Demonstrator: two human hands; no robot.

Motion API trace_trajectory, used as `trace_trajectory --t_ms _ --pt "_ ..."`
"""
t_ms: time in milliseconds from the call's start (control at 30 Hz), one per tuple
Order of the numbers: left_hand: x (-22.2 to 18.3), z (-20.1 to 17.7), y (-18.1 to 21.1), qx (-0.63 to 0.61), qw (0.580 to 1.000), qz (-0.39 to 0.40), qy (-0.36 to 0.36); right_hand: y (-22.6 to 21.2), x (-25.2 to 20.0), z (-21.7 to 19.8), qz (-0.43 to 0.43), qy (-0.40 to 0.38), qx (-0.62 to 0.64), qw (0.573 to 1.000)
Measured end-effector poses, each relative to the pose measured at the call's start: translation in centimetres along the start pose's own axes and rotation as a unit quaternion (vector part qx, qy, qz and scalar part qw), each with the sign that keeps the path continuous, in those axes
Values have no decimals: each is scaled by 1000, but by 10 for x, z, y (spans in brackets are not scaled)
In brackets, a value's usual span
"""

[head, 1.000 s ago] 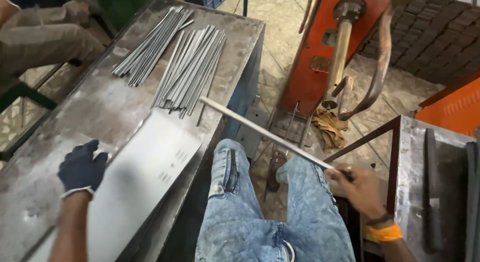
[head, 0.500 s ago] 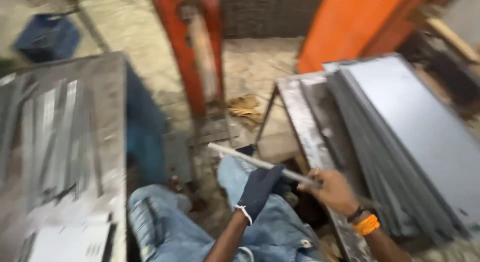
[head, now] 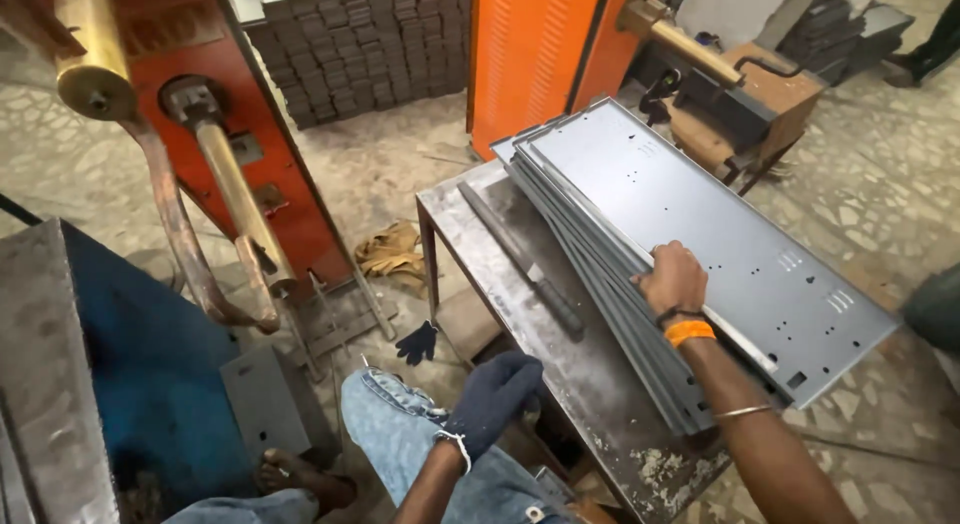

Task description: Using a spot welding machine to attach metal strips to panels.

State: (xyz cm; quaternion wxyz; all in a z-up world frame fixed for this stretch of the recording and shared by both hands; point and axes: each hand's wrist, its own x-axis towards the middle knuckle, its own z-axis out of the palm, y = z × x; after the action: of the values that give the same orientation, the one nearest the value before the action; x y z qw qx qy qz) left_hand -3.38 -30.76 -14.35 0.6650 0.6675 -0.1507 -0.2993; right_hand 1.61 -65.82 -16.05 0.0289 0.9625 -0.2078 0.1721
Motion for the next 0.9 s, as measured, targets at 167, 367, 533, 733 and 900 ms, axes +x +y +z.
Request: trace_trajectory --t_ms 167,367,533,733,900 --pt "5 -3 -17 -26 1000 -3 -13 -2 30 19 117 -98 99 983" --pt "6 4 -5 -61 998 6 -7 -6 59 -31 137 -129 167 968" --pt "36 42 7 -126 991 54 -5 -45 20 -57 -6 -280 437 854" --pt "54 44 -37 -142 964 123 188 -121 -22 -150 -16 -351 497 793" --pt "3 -10 8 -173 951 111 233 -100 -11 -149 -124 -128 263 948"
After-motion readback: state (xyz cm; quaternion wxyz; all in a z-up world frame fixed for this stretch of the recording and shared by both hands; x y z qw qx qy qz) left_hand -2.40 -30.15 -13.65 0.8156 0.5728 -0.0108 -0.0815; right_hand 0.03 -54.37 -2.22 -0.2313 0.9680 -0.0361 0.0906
